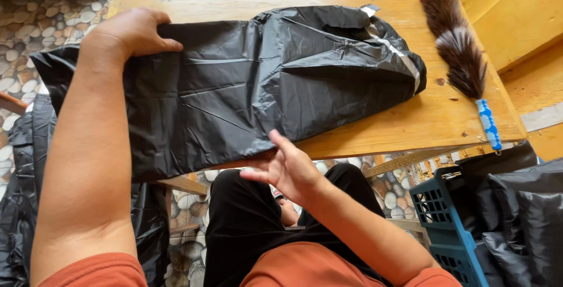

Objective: The person cleans a small pouch using a feather duster and then spreads out, wipes, and rolls up a large black plastic bag on a wooden table.

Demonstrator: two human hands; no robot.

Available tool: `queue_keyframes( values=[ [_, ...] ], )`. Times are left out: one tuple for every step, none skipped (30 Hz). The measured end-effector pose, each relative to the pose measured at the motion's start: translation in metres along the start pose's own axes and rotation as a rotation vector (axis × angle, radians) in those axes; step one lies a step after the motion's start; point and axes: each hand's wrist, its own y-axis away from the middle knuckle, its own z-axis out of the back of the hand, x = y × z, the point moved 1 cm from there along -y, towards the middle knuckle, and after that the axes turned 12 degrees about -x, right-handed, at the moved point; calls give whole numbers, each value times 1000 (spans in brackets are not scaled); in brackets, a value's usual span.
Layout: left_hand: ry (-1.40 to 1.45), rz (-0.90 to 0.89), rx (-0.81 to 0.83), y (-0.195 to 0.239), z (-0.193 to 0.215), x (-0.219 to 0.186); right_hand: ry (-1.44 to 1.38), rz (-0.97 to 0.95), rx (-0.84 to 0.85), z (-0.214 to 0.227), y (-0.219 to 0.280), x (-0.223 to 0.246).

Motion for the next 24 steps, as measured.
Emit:
queue_keyframes(
  values=[
    [0, -3, -2, -2, -8, -3, -1, 4, 0, 7, 5, 9],
    [0, -17, -65, -4, -15, -5, 346, 27, 115, 13, 11, 17],
    [0, -29, -125, -4, -23, -6, 694, 47, 229, 19, 18, 23],
    [0, -31, -125, -11, -38, -2, 693, 47, 228, 21, 18, 29],
    [-53, -129, -256, -20, -51, 0, 895, 647, 157, 21, 18, 41],
    [-106, -227, -388, -27, -65, 3, 1054, 1259, 58, 22, 21, 50],
    [-105, -228, -381, -31, -72, 3, 1053, 1252, 56, 29, 3, 68],
    [-108, -285, -521, -34, -78, 3, 1355, 1547, -132, 37, -15, 85],
    [-112, -340, -667, -39, -82, 3, 1656, 1836, -342, 43, -33, 104],
    [-111, -341, -666, -42, -84, -2, 1657, 1835, -343, 51, -45, 115],
    [-144, -365, -722, -45, -85, -8, 1799, 1669, -402, 58, -57, 125],
    [-178, -388, -778, -49, -85, -13, 1928, 1492, -459, 65, -70, 136],
    [-175, -388, -781, -52, -87, -19, 1932, 1493, -461, 70, -74, 140],
    [-169, -383, -830, -56, -89, -25, 1966, 1226, -494, 76, -81, 144],
    [-162, -378, -877, -58, -92, -31, 1979, 957, -523, 84, -86, 145],
    [-157, -378, -877, -59, -97, -32, 1982, 953, -525, 92, -92, 146],
    [-197, -318, -858, -62, -101, -34, 1969, 997, -539, 101, -98, 147],
    [-236, -258, -839, -65, -106, -36, 1955, 1040, -553, 109, -104, 149],
    [-233, -255, -838, -63, -109, -32, 1958, 1039, -551, 109, -100, 154],
    [-223, -210, -816, -62, -112, -28, 1917, 1050, -506, 109, -96, 159],
    [-215, -163, -795, -61, -116, -23, 1874, 1061, -459, 109, -93, 164],
    [-214, -159, -794, -58, -116, -13, 1877, 1061, -455, 115, -94, 169],
    [-299, -41, -775, -55, -117, -2, 1897, 1115, -486, 121, -94, 173],
    [-383, 77, -752, -51, -117, 8, 1915, 1170, -518, 128, -94, 176]
  ],
)
